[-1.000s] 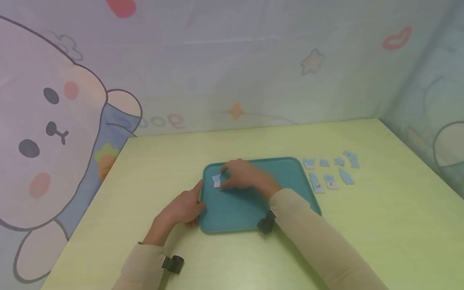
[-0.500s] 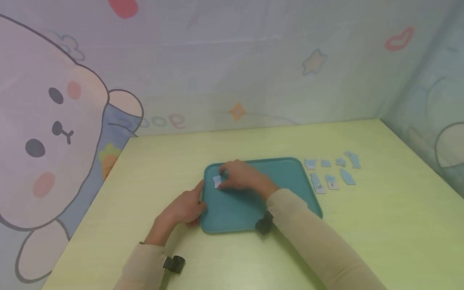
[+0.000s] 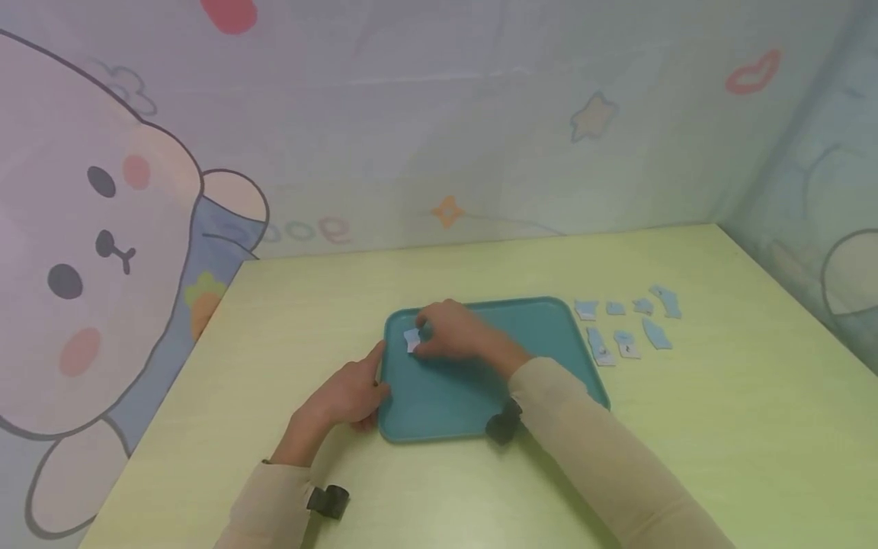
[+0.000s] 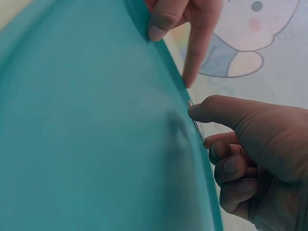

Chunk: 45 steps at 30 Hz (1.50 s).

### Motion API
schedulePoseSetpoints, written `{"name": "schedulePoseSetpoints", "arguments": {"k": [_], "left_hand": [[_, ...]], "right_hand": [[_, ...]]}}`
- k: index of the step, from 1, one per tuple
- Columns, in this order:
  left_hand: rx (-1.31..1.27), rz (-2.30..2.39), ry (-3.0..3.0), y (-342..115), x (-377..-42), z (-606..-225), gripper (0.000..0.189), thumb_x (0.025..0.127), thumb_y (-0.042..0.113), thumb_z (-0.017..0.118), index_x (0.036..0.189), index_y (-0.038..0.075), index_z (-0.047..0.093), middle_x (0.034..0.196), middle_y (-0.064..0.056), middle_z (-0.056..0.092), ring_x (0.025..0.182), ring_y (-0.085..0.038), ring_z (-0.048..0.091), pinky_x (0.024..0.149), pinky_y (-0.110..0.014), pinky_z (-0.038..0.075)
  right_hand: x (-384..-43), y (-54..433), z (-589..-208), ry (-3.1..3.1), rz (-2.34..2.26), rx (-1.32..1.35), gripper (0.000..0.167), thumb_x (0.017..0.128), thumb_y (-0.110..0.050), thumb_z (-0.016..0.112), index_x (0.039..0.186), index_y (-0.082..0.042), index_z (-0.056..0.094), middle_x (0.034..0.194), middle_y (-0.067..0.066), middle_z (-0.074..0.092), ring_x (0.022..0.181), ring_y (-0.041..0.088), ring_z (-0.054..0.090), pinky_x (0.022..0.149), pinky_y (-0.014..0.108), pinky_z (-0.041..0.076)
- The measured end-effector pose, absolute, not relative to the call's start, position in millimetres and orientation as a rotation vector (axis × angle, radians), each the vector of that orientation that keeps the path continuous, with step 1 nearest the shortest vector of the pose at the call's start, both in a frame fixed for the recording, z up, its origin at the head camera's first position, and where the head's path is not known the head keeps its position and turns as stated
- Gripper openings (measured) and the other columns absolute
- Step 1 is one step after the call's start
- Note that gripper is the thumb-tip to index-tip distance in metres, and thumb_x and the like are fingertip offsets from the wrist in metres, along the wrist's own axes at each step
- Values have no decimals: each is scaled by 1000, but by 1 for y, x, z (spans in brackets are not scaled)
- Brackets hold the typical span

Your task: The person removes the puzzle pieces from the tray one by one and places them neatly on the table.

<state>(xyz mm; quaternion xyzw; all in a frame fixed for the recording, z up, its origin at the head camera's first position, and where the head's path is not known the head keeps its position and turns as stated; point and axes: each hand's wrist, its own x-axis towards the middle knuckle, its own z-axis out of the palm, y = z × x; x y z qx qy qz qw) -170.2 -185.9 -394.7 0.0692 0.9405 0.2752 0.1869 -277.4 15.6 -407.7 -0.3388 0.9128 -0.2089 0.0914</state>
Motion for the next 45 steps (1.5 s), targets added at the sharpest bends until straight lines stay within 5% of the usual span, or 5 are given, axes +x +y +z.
{"name": "schedulePoseSetpoints", "arguments": {"k": [16, 22, 33, 40, 45], "left_hand": [[149, 764, 2653, -191, -170, -395, 77, 101, 7, 47, 168, -4, 10, 62, -7, 64, 49, -15, 59, 53, -28, 50], [151, 766, 2653, -192, -171, -396, 77, 100, 6, 46, 168, -4, 10, 61, -7, 64, 48, -15, 59, 53, -28, 50], [173, 767, 2647, -190, -170, -394, 77, 101, 6, 46, 167, -5, 9, 61, -8, 64, 48, -15, 59, 52, -28, 50], [174, 760, 2650, -190, -172, -396, 77, 101, 7, 46, 167, -5, 9, 62, -7, 65, 49, -14, 60, 53, -28, 50], [176, 764, 2651, -193, -170, -394, 77, 101, 7, 46, 167, -5, 9, 62, -8, 65, 49, -15, 60, 53, -29, 51]], "right_hand": [[-272, 47, -382, 2791, -678, -976, 49, 94, -35, 76, 132, -5, 70, 125, 11, 75, 107, 26, 66, 98, 43, 55], [-270, 62, -378, 2802, -697, -967, 46, 95, -34, 76, 131, -5, 70, 119, 10, 76, 88, 20, 62, 88, 41, 55], [-264, 97, -369, 2817, -767, -855, 51, 95, -35, 76, 135, -6, 68, 61, -4, 52, 62, 11, 44, 67, 32, 44], [-257, 120, -367, 2806, -846, -834, 50, 94, -32, 76, 136, -6, 67, 60, -5, 44, 60, 12, 39, 62, 32, 36], [-255, 132, -369, 2831, -840, -802, 48, 95, -30, 76, 135, -5, 67, 67, -2, 56, 63, 13, 48, 64, 32, 41]]}}
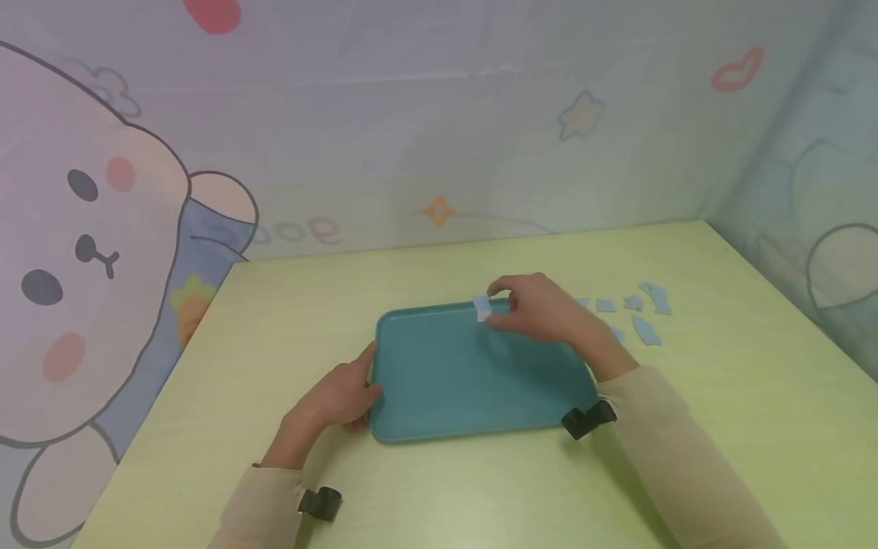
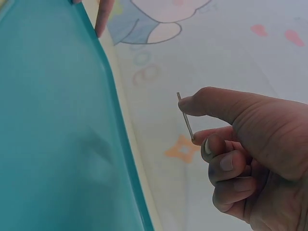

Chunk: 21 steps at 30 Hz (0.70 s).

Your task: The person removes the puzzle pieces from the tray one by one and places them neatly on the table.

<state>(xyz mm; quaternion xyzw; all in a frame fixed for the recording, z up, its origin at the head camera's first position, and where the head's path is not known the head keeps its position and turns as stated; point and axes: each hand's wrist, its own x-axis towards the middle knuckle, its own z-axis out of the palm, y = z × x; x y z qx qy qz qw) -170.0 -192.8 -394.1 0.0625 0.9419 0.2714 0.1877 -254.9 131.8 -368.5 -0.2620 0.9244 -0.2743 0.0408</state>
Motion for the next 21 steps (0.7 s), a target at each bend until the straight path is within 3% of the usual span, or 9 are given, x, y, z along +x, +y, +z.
{"name": "schedulePoseSetpoints", "arguments": {"k": [4, 10, 21], "left_hand": [[173, 759, 2650, -194, -169, -393, 77, 101, 7, 46, 167, -5, 9, 63, -8, 65, 49, -15, 60, 53, -29, 51], [164, 770, 2647, -194, -169, -395, 77, 101, 7, 47, 167, -5, 9, 63, -8, 65, 50, -15, 61, 53, -29, 52], [146, 746, 2656, -195, -169, -396, 78, 101, 7, 47, 167, -5, 9, 64, -8, 65, 50, -15, 61, 54, -29, 53]], "right_hand": [[-253, 141, -366, 2836, -848, -758, 49, 95, -29, 76, 137, -5, 66, 73, 0, 62, 65, 14, 52, 65, 32, 45], [-251, 162, -354, 2831, -904, -720, 51, 96, -29, 76, 140, -7, 64, 67, 0, 55, 58, 14, 46, 63, 34, 43], [-254, 226, -339, 2851, -906, -544, 52, 98, -30, 75, 143, -9, 62, 65, 0, 56, 60, 18, 50, 63, 37, 44]]}}
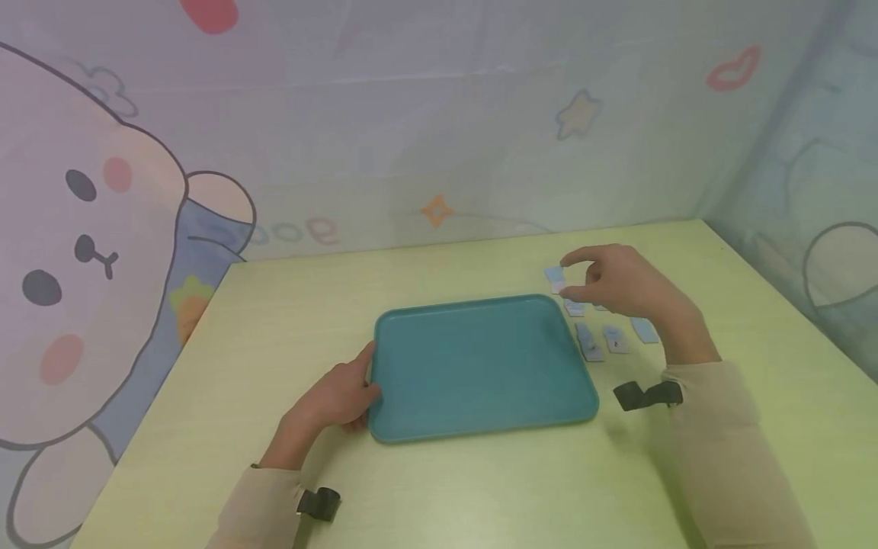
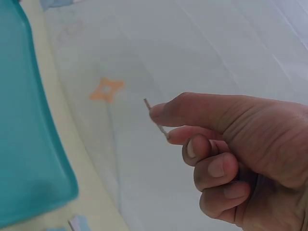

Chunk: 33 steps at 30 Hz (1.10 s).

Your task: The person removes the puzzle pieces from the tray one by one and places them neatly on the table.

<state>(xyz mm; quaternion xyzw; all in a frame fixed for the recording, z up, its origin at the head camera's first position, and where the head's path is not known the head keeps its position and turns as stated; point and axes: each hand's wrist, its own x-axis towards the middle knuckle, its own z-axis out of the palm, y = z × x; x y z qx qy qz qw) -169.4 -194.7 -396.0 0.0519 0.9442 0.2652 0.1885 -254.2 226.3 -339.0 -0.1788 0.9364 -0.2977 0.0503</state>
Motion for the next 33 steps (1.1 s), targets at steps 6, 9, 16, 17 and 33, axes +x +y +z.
{"name": "schedulePoseSetpoints", "arguments": {"k": [6, 9, 16, 17, 33], "left_hand": [[141, 764, 2654, -196, -169, -396, 78, 100, 7, 47, 168, -4, 9, 64, -8, 65, 50, -15, 61, 53, -30, 53], [143, 770, 2652, -196, -169, -396, 78, 100, 7, 46, 168, -3, 8, 63, -8, 65, 49, -15, 61, 53, -30, 53], [146, 775, 2652, -197, -168, -396, 77, 101, 7, 46, 167, -4, 8, 62, -7, 65, 49, -15, 60, 52, -30, 53], [145, 773, 2654, -197, -168, -396, 77, 101, 7, 46, 167, -4, 9, 62, -7, 65, 49, -15, 60, 52, -30, 53], [160, 777, 2662, -195, -166, -394, 78, 100, 7, 46, 167, -4, 9, 64, -7, 65, 50, -16, 60, 52, -30, 52]], "right_hand": [[-259, 261, -341, 2824, -872, -443, 54, 97, -33, 74, 144, -10, 61, 62, -3, 52, 60, 17, 50, 62, 35, 44], [-261, 274, -345, 2819, -863, -407, 55, 97, -33, 74, 144, -9, 61, 62, -3, 51, 61, 17, 50, 60, 34, 43], [-262, 292, -352, 2808, -858, -332, 55, 96, -33, 75, 144, -8, 62, 60, -4, 44, 58, 14, 44, 60, 34, 40], [-262, 294, -352, 2800, -857, -330, 56, 96, -33, 75, 144, -7, 61, 60, -4, 44, 58, 14, 43, 61, 34, 40], [-266, 332, -371, 2754, -815, -240, 64, 96, -38, 75, 146, -2, 57, 58, -5, 41, 56, 12, 38, 60, 32, 40]]}}
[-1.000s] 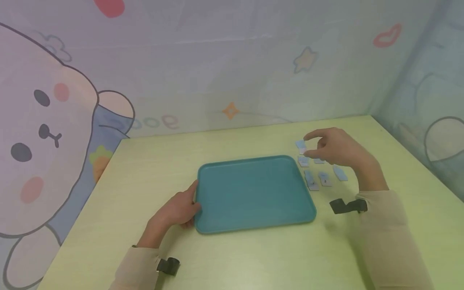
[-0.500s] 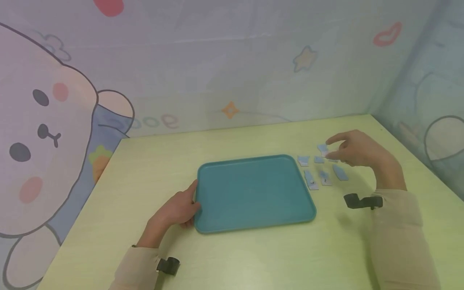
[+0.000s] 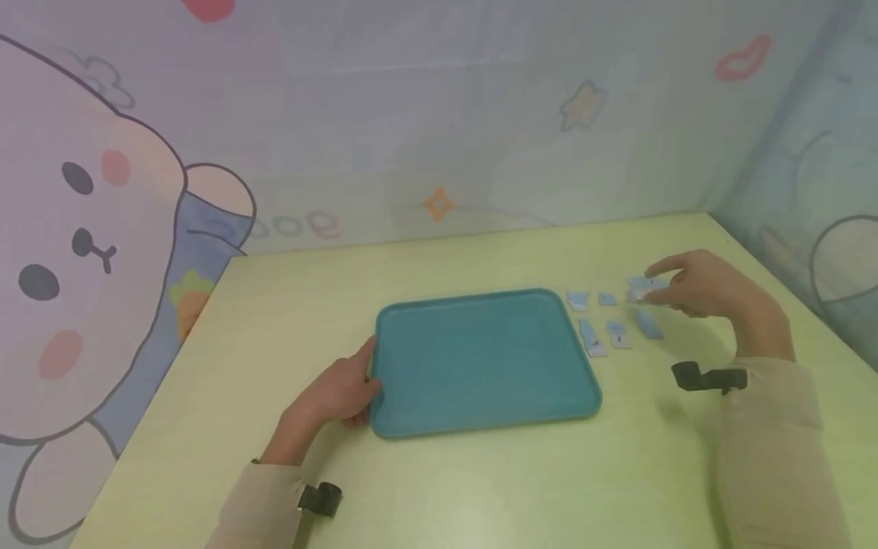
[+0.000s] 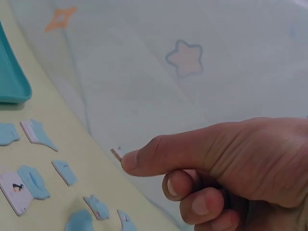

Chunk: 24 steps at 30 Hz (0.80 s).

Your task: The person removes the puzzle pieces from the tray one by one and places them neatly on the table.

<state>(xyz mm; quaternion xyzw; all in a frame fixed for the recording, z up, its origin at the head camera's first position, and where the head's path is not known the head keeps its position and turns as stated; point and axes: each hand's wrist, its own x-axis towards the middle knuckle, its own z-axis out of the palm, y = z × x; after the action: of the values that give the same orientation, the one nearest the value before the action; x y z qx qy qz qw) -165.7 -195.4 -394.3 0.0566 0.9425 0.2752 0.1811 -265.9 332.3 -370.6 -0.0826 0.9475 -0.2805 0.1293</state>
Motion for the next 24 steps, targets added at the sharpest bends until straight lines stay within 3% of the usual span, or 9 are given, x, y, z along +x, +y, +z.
{"name": "schedulePoseSetpoints", "arguments": {"k": [8, 12, 24], "left_hand": [[157, 770, 2657, -196, -167, -395, 78, 100, 7, 45, 168, -4, 8, 65, -8, 65, 50, -15, 60, 53, -29, 52], [151, 769, 2648, -196, -167, -394, 78, 100, 8, 45, 168, -4, 8, 65, -8, 65, 50, -15, 60, 53, -29, 52], [160, 776, 2635, -196, -163, -392, 78, 100, 7, 45, 167, -6, 8, 65, -8, 65, 49, -15, 60, 53, -29, 52]], "right_hand": [[-263, 352, -379, 2743, -739, -252, 62, 98, -34, 73, 144, 5, 58, 53, -5, 36, 51, 11, 35, 77, 31, 43], [-262, 358, -384, 2731, -723, -261, 63, 98, -32, 73, 142, 10, 58, 51, -6, 37, 51, 11, 35, 78, 32, 44], [-257, 367, -396, 2616, -822, -194, 65, 94, -25, 76, 140, 17, 55, 52, -8, 39, 50, 8, 31, 53, 27, 38]]}}
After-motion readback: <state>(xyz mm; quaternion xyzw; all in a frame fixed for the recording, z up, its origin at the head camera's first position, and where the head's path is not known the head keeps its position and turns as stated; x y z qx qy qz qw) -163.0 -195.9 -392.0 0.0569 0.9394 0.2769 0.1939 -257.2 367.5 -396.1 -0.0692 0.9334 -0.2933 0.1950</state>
